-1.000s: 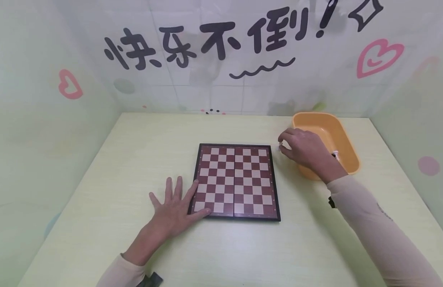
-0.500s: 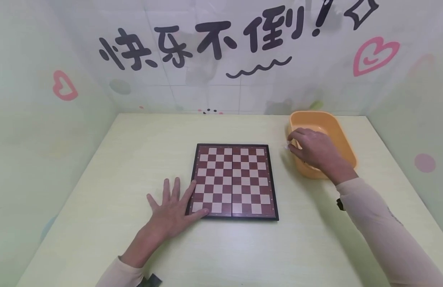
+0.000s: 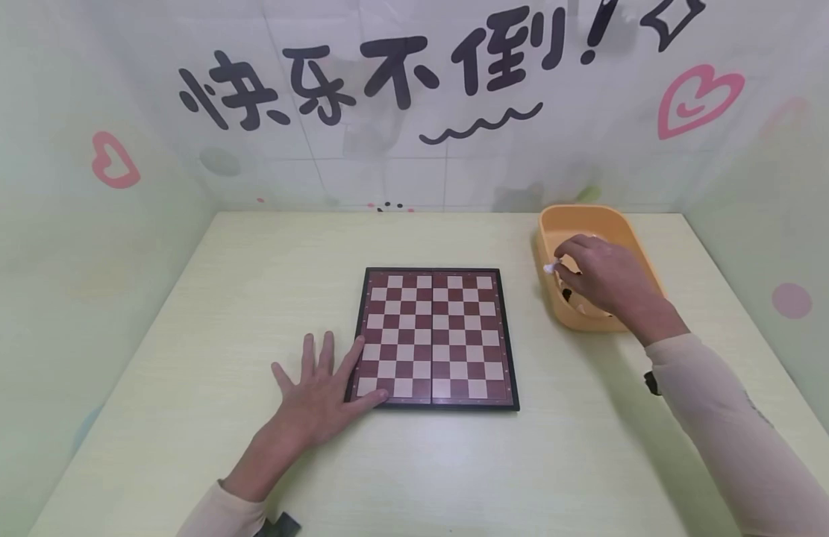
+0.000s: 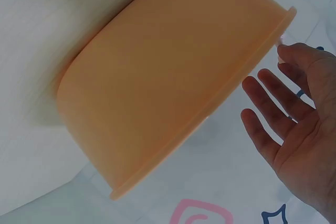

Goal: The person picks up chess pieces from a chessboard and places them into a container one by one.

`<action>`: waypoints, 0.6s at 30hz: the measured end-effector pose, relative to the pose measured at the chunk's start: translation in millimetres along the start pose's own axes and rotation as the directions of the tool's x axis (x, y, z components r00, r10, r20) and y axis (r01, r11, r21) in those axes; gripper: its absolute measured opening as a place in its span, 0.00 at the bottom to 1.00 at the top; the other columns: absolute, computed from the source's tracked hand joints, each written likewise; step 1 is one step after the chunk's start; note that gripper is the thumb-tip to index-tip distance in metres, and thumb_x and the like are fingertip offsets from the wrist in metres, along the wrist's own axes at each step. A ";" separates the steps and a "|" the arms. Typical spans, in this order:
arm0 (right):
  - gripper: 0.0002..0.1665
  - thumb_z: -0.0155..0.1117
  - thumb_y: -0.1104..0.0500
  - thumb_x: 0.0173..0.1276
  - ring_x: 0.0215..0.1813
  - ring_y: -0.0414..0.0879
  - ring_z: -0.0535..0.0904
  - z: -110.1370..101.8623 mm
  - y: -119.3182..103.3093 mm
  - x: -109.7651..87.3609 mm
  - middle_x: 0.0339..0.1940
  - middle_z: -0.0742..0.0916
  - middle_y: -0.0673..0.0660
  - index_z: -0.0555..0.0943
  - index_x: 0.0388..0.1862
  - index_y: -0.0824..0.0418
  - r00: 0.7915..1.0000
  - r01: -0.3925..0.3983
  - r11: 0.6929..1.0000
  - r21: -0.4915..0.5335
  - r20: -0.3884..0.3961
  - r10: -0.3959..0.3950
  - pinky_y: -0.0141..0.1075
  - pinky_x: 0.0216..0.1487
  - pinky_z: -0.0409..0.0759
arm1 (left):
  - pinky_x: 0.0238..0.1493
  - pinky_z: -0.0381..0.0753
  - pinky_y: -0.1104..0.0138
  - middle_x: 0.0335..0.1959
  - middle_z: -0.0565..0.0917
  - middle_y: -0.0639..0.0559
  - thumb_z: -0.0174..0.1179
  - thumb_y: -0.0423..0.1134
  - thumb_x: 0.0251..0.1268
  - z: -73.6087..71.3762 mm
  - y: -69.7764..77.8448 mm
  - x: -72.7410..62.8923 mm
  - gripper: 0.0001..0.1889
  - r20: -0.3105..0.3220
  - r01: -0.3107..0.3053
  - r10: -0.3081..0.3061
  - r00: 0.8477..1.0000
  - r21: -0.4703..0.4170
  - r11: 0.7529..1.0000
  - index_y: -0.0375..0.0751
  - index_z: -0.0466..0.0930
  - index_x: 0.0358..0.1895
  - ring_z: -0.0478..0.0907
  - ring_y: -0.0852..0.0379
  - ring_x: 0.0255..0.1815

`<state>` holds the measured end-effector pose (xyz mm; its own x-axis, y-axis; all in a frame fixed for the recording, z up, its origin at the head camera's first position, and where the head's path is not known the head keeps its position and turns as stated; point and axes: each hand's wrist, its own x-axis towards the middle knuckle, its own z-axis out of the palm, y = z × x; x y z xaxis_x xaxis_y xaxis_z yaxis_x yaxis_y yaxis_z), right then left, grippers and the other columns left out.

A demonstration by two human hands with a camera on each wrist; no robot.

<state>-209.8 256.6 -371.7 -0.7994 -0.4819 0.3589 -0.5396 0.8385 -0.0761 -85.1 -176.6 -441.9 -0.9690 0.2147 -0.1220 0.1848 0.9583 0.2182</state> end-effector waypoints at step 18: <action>0.11 0.73 0.68 0.59 0.31 0.55 0.82 -9.1 21.1 -23.6 0.38 0.87 0.62 0.84 0.41 0.65 0.998 -0.007 0.998 -0.069 -0.066 0.003 0.53 0.24 0.79 | 0.57 0.29 0.19 0.81 0.44 0.29 0.42 0.81 0.63 -2.2 -0.6 0.3 0.52 0.014 0.004 -0.004 1.000 -0.002 1.000 0.54 0.47 0.84 0.30 0.27 0.79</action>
<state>-199.9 288.0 -373.3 -0.7817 -0.4617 0.4191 -0.5141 0.8576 -0.0140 -85.9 -177.5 -440.0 -0.9674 0.2134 -0.1361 0.1806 0.9587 0.2199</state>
